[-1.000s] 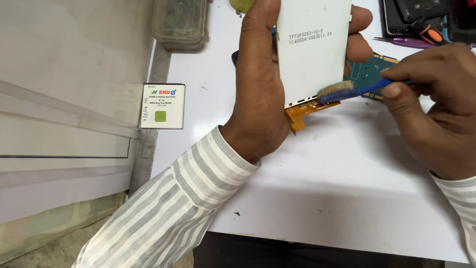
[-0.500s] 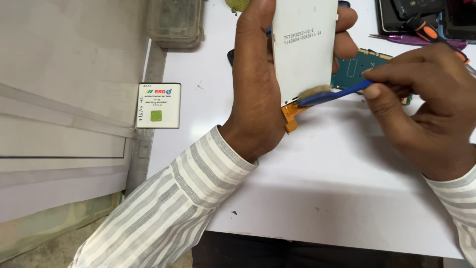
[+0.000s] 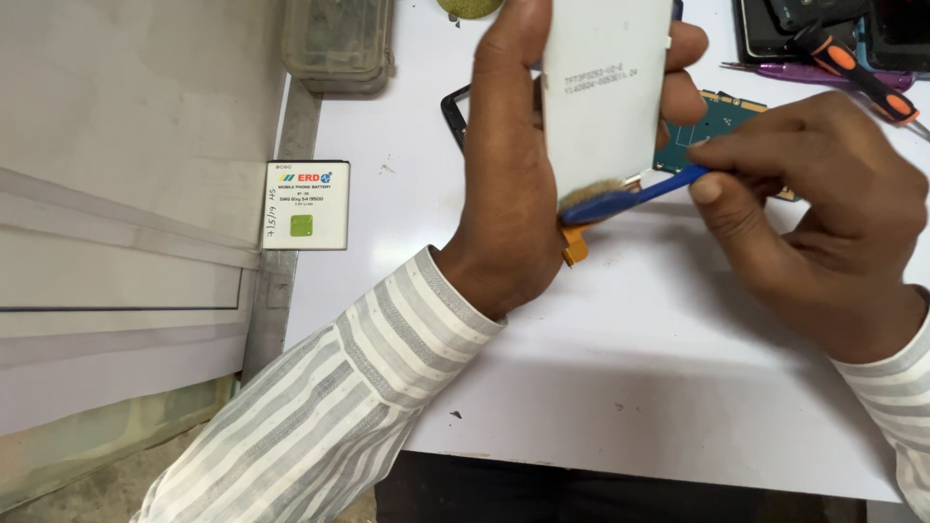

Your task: The person holds a detached phone display and brushes its surface and flex connector with a toothbrush, turning it over to brush both sides. They then set it on the bench and use a screwdriver to work on the display's flex connector.

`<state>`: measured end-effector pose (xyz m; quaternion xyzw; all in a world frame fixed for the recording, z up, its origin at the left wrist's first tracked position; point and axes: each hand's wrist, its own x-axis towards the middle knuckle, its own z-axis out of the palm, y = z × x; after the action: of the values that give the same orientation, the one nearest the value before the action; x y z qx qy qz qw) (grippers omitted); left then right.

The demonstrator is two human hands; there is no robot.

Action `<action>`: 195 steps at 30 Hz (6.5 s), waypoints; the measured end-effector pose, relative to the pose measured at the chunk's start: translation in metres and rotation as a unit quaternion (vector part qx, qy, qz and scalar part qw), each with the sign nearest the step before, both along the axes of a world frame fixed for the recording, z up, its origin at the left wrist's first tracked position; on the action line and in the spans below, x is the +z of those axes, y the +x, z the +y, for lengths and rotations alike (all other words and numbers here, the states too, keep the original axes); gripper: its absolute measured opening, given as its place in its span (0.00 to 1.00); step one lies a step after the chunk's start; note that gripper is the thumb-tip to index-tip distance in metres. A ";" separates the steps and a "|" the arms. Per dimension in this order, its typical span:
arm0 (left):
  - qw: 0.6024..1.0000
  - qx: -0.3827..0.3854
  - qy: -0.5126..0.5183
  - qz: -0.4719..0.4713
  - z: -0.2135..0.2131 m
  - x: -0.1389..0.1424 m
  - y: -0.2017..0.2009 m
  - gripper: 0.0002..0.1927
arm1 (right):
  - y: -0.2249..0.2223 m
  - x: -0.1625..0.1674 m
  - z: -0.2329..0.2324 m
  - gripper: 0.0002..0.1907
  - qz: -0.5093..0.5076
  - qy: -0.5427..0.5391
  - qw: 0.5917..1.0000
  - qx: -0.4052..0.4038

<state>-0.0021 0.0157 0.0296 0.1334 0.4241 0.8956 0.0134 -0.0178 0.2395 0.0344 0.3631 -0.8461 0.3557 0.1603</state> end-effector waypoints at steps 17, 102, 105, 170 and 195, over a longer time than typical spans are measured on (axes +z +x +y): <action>0.999 0.012 -0.025 0.045 -0.006 0.003 0.001 0.38 | -0.005 0.003 0.010 0.09 0.010 0.022 0.999 -0.024; 0.994 -0.073 0.076 0.022 -0.007 -0.003 0.000 0.40 | 0.008 0.001 -0.002 0.07 -0.011 0.016 0.999 0.032; 0.995 -0.062 0.070 0.023 -0.007 -0.002 -0.002 0.40 | 0.005 0.002 0.010 0.08 -0.020 0.017 1.000 0.013; 0.995 -0.063 0.077 -0.025 -0.011 0.009 -0.002 0.41 | -0.003 -0.005 0.024 0.12 0.015 -0.001 1.000 -0.025; 1.000 -0.011 -0.006 -0.001 -0.008 -0.002 0.001 0.41 | 0.006 -0.006 -0.012 0.11 0.061 0.009 0.997 0.035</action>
<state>-0.0012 0.0079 0.0271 0.1372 0.4283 0.8928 0.0246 -0.0120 0.2275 0.0282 0.4151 -0.8247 0.3304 0.1961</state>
